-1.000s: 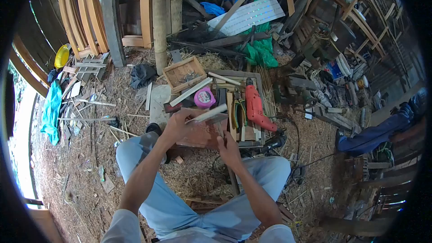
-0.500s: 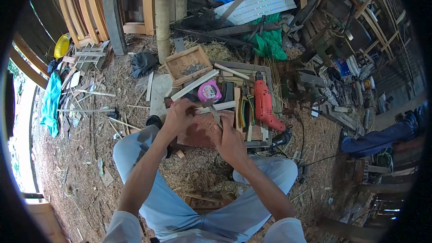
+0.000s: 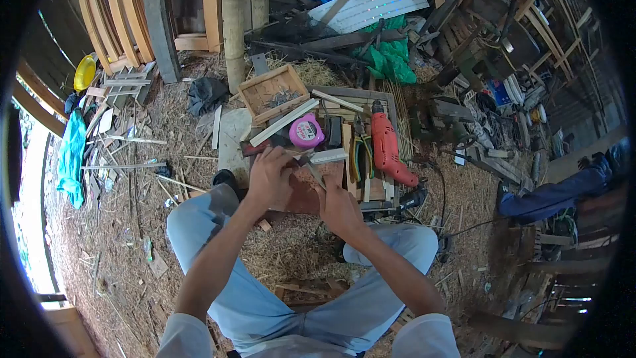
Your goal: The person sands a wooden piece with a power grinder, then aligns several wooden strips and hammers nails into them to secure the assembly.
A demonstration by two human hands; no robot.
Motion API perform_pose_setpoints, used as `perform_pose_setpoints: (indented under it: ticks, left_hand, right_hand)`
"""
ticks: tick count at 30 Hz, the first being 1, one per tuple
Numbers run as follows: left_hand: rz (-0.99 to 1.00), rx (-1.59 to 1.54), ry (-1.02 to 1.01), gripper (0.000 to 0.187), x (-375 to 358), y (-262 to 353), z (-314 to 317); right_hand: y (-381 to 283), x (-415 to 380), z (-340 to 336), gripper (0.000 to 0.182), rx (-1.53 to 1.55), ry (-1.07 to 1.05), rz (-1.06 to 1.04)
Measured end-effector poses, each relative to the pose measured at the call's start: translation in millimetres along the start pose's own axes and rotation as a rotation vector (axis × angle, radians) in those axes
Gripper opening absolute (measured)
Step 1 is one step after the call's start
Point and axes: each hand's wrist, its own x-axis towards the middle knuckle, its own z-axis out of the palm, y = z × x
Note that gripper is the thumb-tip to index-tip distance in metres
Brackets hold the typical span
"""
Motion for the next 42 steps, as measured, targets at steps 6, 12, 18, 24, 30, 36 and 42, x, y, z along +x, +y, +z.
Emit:
perform_pose_setpoints:
  ticks: [6, 12, 18, 24, 30, 36, 42]
  left_hand:
    - [0.064, 0.03, 0.187, 0.014, -10, 15, 20]
    - [-0.207, -0.334, -0.008, 0.019, 4, 27, -1]
    - [0.576, 0.147, -0.361, 0.037, 73, 30, -22]
    - [0.564, 0.131, -0.485, 0.031, 73, 4, -3]
    - [0.175, -0.008, -0.249, 0.024, 40, 3, 1]
    - [0.162, -0.042, -0.137, 0.025, 32, 2, 1]
    - [0.048, -0.051, -0.06, 0.021, 23, -3, 13]
  right_hand:
    - [-1, -13, -17, 0.027, 0.347, 0.284, 0.034]
    - [62, -7, -6, 0.024, 0.376, 0.361, 0.117]
    - [90, -15, 18, 0.015, 0.741, 0.361, 0.267]
    - [51, -30, -30, 0.027, 1.093, 0.266, 0.294]
    - [37, -46, -43, 0.042, 0.902, 0.144, 0.252]
    - [35, -42, -26, 0.041, 0.644, -0.068, 0.225]
    - [12, 9, -69, 0.031, 0.293, -0.186, 0.122]
